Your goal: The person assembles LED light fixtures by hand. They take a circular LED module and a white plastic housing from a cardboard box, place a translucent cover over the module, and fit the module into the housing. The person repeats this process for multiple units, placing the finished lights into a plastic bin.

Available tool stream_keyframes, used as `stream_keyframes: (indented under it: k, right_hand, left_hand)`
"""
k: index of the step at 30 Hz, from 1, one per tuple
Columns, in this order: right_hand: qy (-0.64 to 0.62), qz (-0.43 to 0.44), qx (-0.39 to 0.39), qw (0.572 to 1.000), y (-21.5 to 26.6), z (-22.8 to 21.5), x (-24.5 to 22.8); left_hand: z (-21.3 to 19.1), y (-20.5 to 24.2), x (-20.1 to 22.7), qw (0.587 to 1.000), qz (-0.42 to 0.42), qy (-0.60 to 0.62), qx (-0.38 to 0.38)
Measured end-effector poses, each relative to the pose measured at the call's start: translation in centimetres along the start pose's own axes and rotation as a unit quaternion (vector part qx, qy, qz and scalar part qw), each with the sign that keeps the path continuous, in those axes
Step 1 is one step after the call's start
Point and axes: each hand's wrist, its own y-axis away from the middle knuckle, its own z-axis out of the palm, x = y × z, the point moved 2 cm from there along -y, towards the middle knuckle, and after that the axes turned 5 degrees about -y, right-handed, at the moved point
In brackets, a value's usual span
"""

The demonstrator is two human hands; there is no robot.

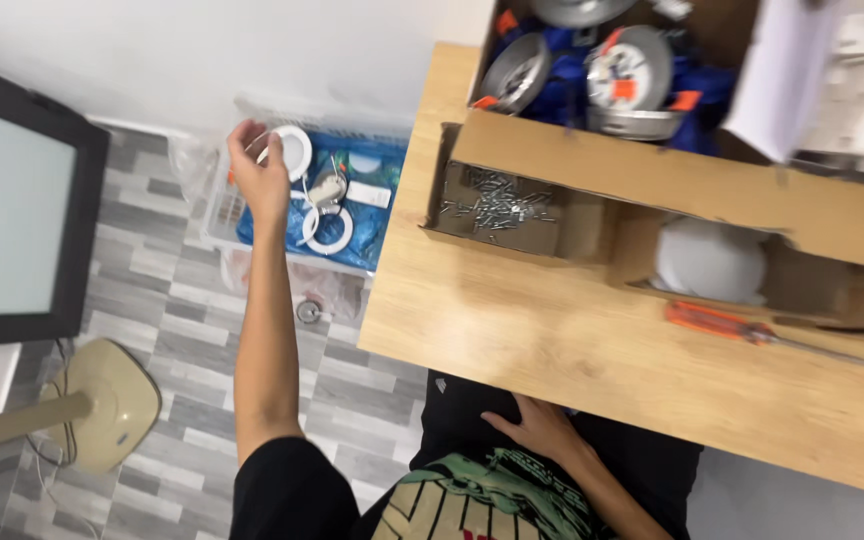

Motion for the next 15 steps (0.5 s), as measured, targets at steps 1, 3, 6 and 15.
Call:
stream_keyframes:
  k: [1,3,6,15]
  right_hand:
    - [0.0,-0.008,0.008,1.0,0.2,0.0,0.2]
    - [-0.008,-0.042,0.021,0.999,1.0,0.1,0.8]
    - [0.008,-0.126,0.065,0.99,1.9,0.4,1.9]
    - [0.005,-0.182,0.136,0.974,3.3,0.8,5.3]
  left_hand:
    - [-0.3,1.0,5.7,1.0,0.011,0.003,0.003]
    - [-0.9,4.1,17.0,0.991,0.129,-0.014,-0.038]
    - [-1.0,6.8,29.7,0.953,0.294,-0.003,-0.075]
    - [11.1,6.3,42.7,0.791,0.589,-0.162,-0.031]
